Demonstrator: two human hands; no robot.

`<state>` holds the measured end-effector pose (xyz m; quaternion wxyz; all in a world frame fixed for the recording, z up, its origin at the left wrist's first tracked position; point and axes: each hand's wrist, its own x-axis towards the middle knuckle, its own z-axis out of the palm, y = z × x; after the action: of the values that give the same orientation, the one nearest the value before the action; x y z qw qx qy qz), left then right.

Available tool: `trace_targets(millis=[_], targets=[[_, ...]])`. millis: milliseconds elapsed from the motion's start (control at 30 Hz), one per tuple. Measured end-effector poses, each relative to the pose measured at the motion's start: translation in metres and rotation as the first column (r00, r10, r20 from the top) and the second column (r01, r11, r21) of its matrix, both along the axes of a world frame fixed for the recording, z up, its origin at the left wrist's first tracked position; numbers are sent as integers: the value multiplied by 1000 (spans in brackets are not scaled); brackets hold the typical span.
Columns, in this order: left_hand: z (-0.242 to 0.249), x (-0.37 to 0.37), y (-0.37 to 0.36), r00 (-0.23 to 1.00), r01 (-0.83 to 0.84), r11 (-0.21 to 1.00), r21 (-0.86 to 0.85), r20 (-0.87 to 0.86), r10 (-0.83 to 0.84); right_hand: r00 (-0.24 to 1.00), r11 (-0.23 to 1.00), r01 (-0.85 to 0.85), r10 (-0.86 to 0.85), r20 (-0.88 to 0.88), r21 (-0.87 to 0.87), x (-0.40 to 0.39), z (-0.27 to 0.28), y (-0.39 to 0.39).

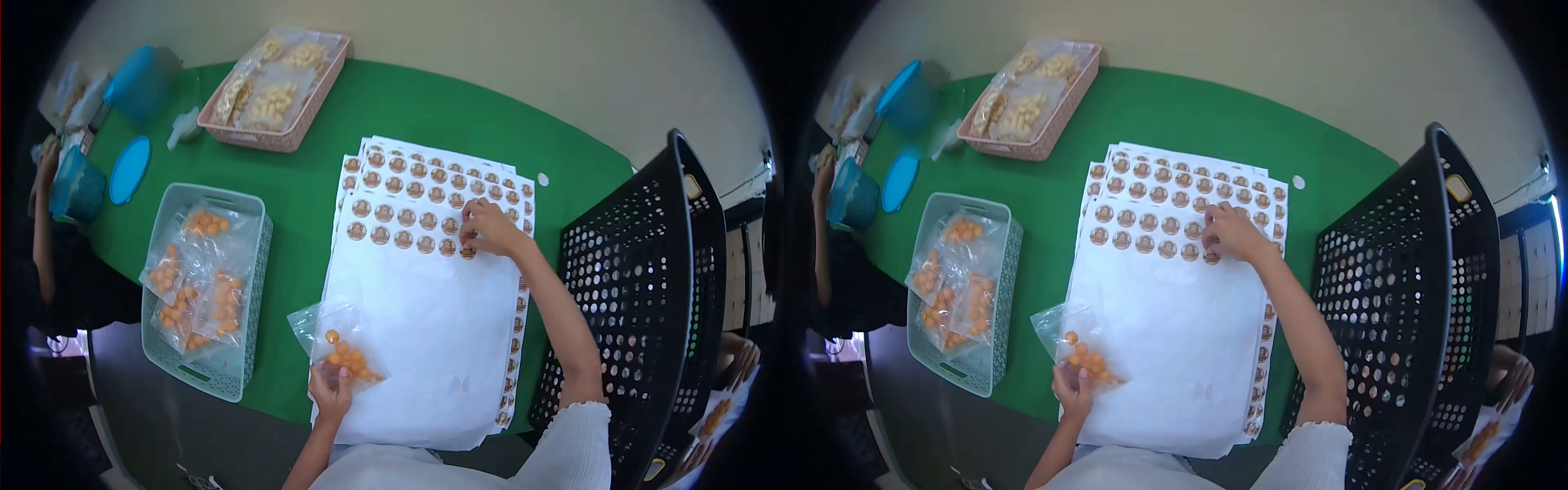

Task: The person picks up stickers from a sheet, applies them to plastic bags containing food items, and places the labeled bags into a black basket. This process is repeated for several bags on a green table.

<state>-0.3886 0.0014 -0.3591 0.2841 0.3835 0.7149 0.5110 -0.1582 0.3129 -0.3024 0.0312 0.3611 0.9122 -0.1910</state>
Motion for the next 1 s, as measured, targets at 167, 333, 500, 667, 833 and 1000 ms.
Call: trace_targets(millis=[167, 333, 500, 667, 833, 1000], targets=[[-5, -3, -1, 997, 24, 1000, 9, -79, -24, 992, 999, -29, 33, 123, -35, -10, 4, 5], [-6, -4, -1, 993, 25, 1000, 15, -112, -23, 978, 998, -52, 58, 200, -38, -15, 6, 6], [-12, -4, -3, 999, 18, 999, 39, -52, -16, 992, 992, -86, 77, 99, 88, -10, 7, 0], [-16, -5, -6, 998, 23, 999, 31, -51, -22, 987, 993, -101, 92, 130, 64, -15, 8, 1], [-12, -5, -6, 1000, 26, 1000, -5, 0, -26, 989, 997, -54, 46, 143, 54, -13, 6, -2], [-13, -6, -4, 994, 37, 997, 67, -106, -30, 992, 994, -66, 56, 113, 86, -8, -2, -10]])
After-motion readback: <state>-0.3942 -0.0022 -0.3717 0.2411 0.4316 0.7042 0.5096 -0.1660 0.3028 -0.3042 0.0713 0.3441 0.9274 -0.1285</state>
